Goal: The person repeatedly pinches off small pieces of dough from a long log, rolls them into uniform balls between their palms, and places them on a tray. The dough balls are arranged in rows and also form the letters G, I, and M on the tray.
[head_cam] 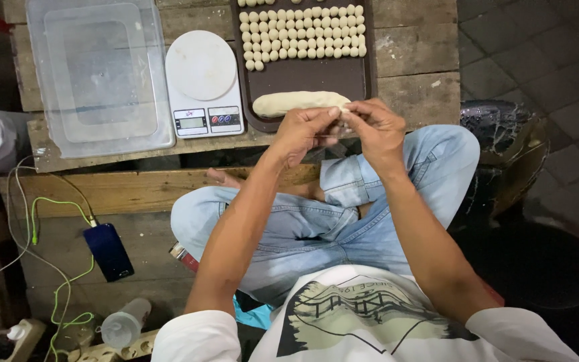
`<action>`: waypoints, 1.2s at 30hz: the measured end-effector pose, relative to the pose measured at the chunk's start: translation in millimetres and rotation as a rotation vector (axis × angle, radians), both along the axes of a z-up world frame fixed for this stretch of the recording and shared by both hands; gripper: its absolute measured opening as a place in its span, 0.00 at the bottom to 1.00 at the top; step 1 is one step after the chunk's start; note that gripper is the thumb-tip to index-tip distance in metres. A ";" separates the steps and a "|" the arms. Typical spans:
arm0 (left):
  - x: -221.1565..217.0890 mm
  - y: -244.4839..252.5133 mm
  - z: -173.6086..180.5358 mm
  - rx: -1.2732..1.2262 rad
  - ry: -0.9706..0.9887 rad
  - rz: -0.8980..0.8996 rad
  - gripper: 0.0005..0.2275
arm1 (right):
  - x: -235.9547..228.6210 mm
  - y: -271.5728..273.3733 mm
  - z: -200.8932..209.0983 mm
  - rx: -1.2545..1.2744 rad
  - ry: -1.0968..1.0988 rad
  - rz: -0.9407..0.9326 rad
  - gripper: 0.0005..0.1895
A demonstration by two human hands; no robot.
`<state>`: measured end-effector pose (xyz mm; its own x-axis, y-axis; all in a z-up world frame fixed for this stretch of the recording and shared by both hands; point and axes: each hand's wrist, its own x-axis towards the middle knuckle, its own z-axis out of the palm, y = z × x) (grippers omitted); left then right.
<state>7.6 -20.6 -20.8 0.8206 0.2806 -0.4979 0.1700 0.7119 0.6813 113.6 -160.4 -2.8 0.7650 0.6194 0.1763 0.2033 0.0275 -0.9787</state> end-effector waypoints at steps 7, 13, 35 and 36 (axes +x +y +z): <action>4.3 -1.0 -5.8 0.679 -0.056 0.112 0.10 | -3.6 -3.0 -10.8 -0.022 0.316 -0.015 0.14; 0.4 -2.6 1.1 0.116 -0.078 0.107 0.13 | 11.5 -15.2 -33.7 0.049 0.686 -0.006 0.10; 0.1 -37.3 2.2 -0.145 -0.227 0.150 0.29 | -48.7 45.3 4.3 -0.209 -0.792 0.093 0.38; 0.2 -41.7 -1.5 -0.150 -0.222 0.151 0.29 | -41.0 53.8 5.1 -0.215 -0.788 0.096 0.38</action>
